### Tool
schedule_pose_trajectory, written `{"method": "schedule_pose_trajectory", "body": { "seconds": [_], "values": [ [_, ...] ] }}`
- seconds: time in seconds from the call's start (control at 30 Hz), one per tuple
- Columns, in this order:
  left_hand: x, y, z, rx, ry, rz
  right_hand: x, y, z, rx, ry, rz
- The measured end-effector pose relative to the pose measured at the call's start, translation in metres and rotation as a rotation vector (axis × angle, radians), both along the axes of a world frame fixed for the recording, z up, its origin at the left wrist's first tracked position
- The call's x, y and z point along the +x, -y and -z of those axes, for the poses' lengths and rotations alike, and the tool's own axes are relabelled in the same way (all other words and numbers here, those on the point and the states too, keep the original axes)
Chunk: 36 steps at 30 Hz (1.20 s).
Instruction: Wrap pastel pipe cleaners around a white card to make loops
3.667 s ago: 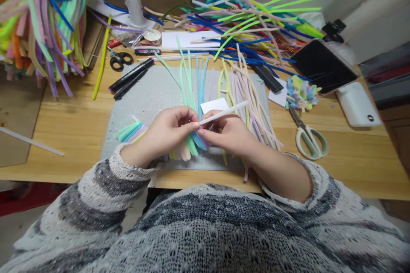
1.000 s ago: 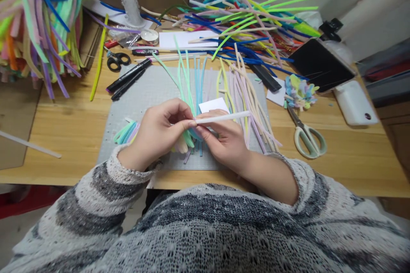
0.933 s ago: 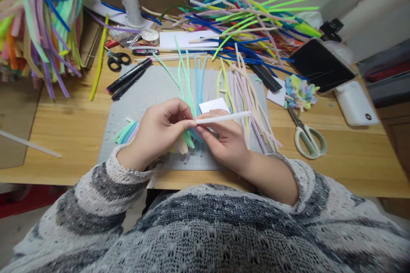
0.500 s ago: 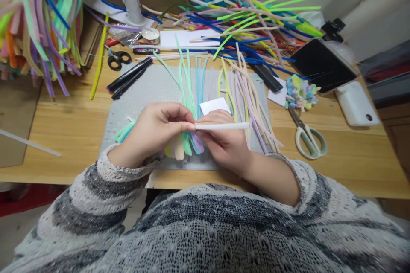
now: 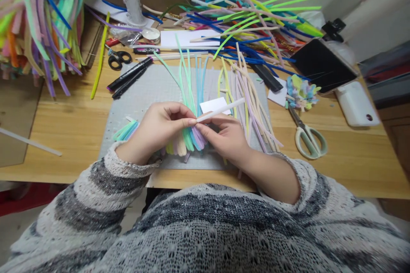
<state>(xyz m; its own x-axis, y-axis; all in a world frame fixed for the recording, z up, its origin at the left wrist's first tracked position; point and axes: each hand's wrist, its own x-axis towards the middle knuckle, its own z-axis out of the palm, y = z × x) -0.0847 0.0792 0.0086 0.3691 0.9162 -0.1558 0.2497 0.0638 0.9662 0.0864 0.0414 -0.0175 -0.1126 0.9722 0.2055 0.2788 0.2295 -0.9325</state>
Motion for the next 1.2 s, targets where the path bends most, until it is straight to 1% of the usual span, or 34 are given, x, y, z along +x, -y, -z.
{"method": "schedule_pose_trajectory", "body": {
  "seconds": [0.13, 0.23, 0.37, 0.5, 0.6, 0.7, 0.83, 0.9, 1.03, 1.1, 1.2],
  "values": [
    [0.0021, 0.0015, 0.0014, 0.02, -0.039, -0.005, -0.0025, -0.0009, 0.0028, -0.045, -0.042, 0.023],
    [0.0035, 0.0016, 0.0015, -0.019, -0.023, 0.012, -0.0043, -0.0003, 0.0032, -0.055, -0.048, 0.063],
    [0.0035, 0.0008, 0.0013, -0.053, 0.042, 0.026, -0.0057, 0.0007, 0.0022, -0.035, -0.081, 0.082],
    [0.0016, 0.0015, 0.0022, -0.053, 0.033, 0.05, -0.0061, 0.0009, 0.0023, -0.015, -0.081, 0.082],
    [0.001, 0.0025, 0.0037, -0.019, 0.016, 0.06, -0.0056, 0.0003, 0.0032, 0.008, -0.077, 0.07],
    [0.0018, 0.0027, 0.0048, 0.039, -0.012, 0.042, -0.0044, -0.0005, 0.0041, 0.044, -0.058, 0.042],
    [0.0034, 0.0025, 0.005, 0.084, -0.009, 0.033, -0.004, -0.0006, 0.0047, 0.047, -0.056, 0.022],
    [0.0038, 0.0029, 0.0052, 0.067, 0.003, 0.03, -0.0046, -0.0002, 0.0039, 0.056, -0.065, 0.03],
    [0.0042, 0.0045, 0.0058, 0.014, 0.028, 0.015, -0.006, 0.001, 0.0013, 0.056, -0.065, 0.088],
    [0.0045, 0.0052, 0.006, 0.029, 0.044, 0.017, -0.0061, 0.0016, 0.0001, 0.052, -0.077, 0.102],
    [0.0051, 0.0059, 0.0052, 0.11, 0.067, 0.035, -0.006, 0.002, -0.0012, 0.061, -0.084, 0.104]
  ]
}}
